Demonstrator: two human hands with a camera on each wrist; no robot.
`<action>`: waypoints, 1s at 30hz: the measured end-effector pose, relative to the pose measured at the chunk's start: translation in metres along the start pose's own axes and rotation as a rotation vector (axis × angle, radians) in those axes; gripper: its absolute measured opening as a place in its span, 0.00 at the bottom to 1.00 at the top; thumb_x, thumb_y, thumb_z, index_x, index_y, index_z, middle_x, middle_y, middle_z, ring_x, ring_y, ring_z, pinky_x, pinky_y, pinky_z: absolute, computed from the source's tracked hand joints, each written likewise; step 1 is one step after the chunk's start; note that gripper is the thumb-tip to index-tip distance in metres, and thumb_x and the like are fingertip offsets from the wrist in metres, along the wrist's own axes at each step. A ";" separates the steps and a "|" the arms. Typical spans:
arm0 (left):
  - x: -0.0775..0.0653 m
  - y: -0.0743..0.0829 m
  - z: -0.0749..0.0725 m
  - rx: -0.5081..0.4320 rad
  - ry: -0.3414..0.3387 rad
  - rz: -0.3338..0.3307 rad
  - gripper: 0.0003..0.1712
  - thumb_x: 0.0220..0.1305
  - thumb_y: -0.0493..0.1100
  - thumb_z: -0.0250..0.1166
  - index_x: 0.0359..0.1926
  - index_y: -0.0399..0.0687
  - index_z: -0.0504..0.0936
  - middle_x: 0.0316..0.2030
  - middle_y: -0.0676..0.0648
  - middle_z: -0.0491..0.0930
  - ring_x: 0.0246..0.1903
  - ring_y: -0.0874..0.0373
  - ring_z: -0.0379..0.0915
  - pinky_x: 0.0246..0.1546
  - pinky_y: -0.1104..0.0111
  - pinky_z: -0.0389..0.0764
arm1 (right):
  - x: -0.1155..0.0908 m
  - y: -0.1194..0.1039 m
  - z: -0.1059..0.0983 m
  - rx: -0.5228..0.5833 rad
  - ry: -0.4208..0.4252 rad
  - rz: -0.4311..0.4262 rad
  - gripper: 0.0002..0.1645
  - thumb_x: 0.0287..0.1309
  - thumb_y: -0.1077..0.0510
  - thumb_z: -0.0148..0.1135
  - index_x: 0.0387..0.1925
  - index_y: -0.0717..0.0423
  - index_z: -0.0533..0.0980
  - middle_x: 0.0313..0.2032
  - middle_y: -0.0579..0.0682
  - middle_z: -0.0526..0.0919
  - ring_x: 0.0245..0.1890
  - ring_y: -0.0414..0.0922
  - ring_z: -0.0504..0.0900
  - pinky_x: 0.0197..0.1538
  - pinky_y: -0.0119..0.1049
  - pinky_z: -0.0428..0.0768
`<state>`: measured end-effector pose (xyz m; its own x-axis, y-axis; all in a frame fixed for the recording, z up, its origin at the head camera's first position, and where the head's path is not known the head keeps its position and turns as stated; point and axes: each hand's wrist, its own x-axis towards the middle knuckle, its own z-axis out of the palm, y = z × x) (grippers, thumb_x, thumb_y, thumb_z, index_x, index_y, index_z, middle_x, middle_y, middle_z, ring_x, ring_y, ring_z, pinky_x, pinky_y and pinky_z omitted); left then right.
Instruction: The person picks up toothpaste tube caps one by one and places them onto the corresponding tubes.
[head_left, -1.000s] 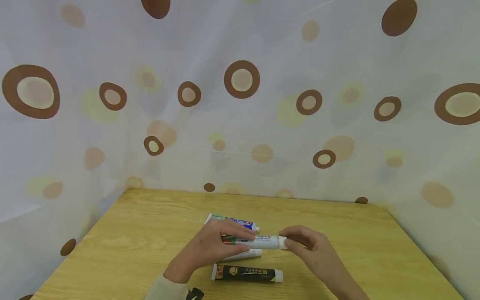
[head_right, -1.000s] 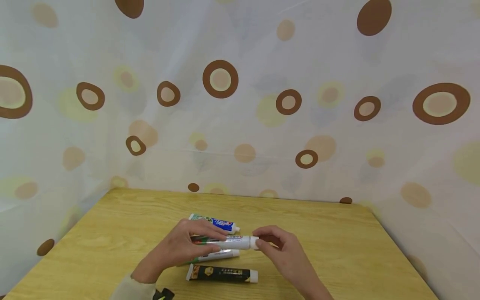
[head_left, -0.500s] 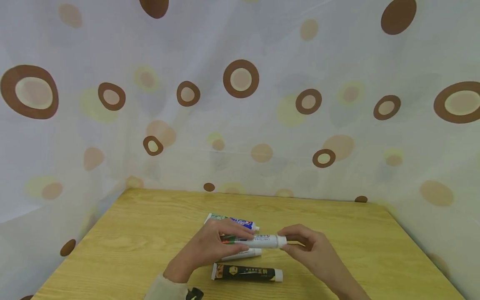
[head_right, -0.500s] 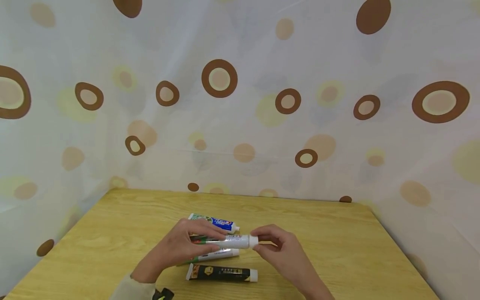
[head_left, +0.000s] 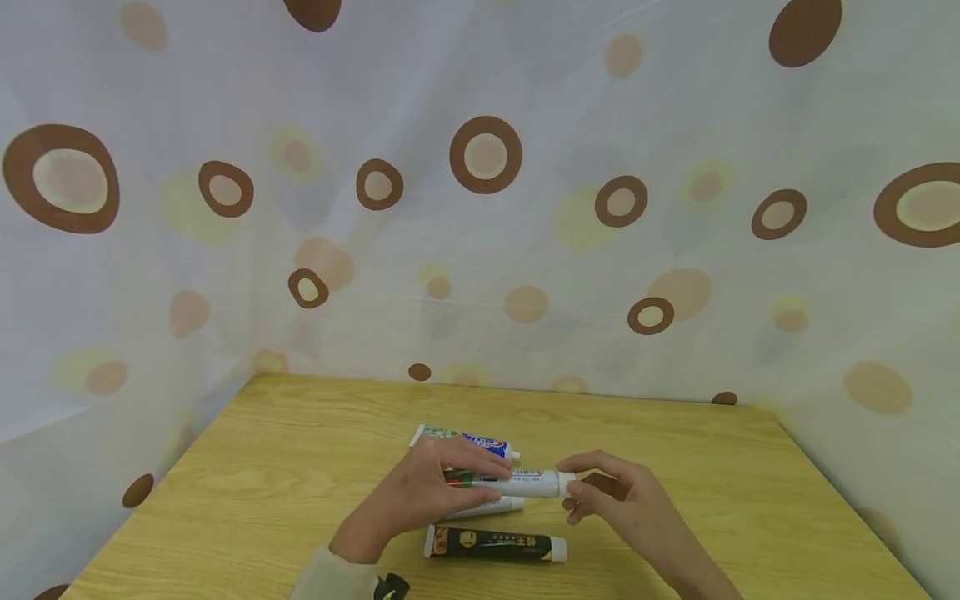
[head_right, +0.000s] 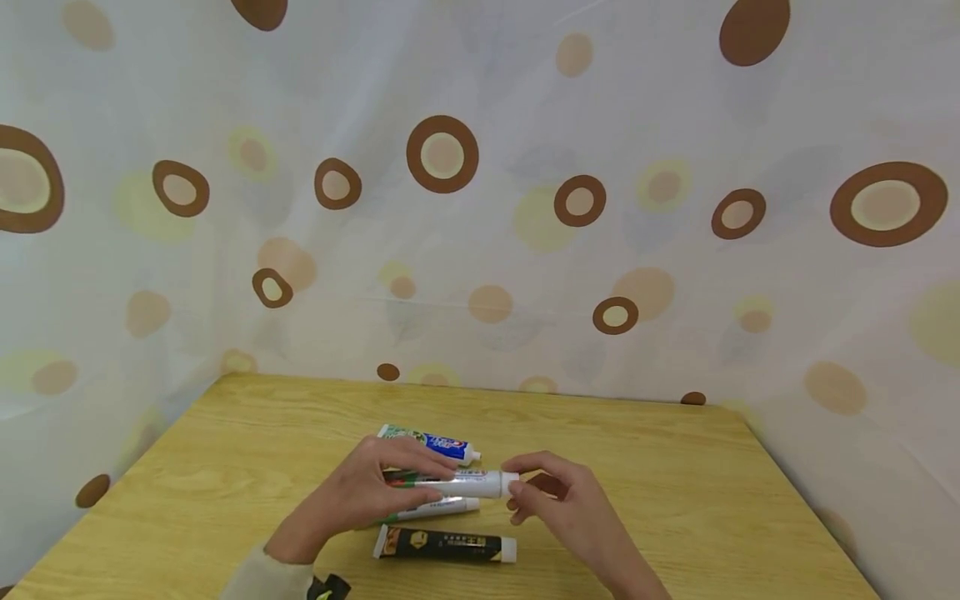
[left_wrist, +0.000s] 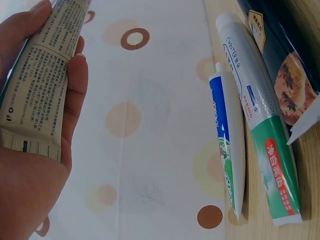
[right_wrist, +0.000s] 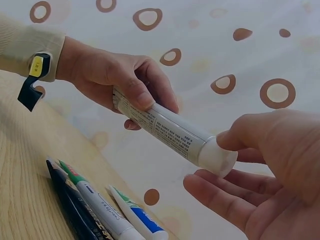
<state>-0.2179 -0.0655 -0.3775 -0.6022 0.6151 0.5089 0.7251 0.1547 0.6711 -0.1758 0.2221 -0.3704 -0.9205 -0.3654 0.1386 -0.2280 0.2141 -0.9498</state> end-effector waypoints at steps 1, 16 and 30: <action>0.000 0.000 0.000 -0.002 0.000 -0.004 0.15 0.60 0.45 0.72 0.48 0.51 0.88 0.49 0.50 0.87 0.51 0.59 0.81 0.43 0.72 0.83 | 0.000 0.000 0.000 -0.005 0.001 0.006 0.22 0.68 0.54 0.61 0.58 0.61 0.75 0.46 0.64 0.82 0.37 0.50 0.87 0.45 0.43 0.86; 0.000 0.002 0.000 -0.019 -0.004 -0.042 0.15 0.60 0.46 0.72 0.49 0.53 0.89 0.50 0.50 0.86 0.51 0.59 0.81 0.40 0.73 0.83 | 0.001 -0.001 0.003 -0.079 0.067 -0.016 0.20 0.65 0.52 0.64 0.55 0.56 0.77 0.56 0.59 0.79 0.50 0.41 0.83 0.51 0.33 0.83; 0.000 0.003 -0.001 -0.028 0.012 -0.015 0.14 0.60 0.44 0.72 0.48 0.50 0.89 0.49 0.49 0.87 0.51 0.58 0.82 0.41 0.72 0.84 | 0.000 0.001 0.004 -0.059 0.053 -0.088 0.20 0.63 0.57 0.66 0.54 0.60 0.77 0.54 0.56 0.80 0.52 0.38 0.83 0.51 0.32 0.83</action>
<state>-0.2159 -0.0656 -0.3748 -0.6171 0.6038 0.5045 0.7060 0.1418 0.6939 -0.1747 0.2189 -0.3721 -0.9110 -0.3375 0.2370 -0.3258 0.2365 -0.9154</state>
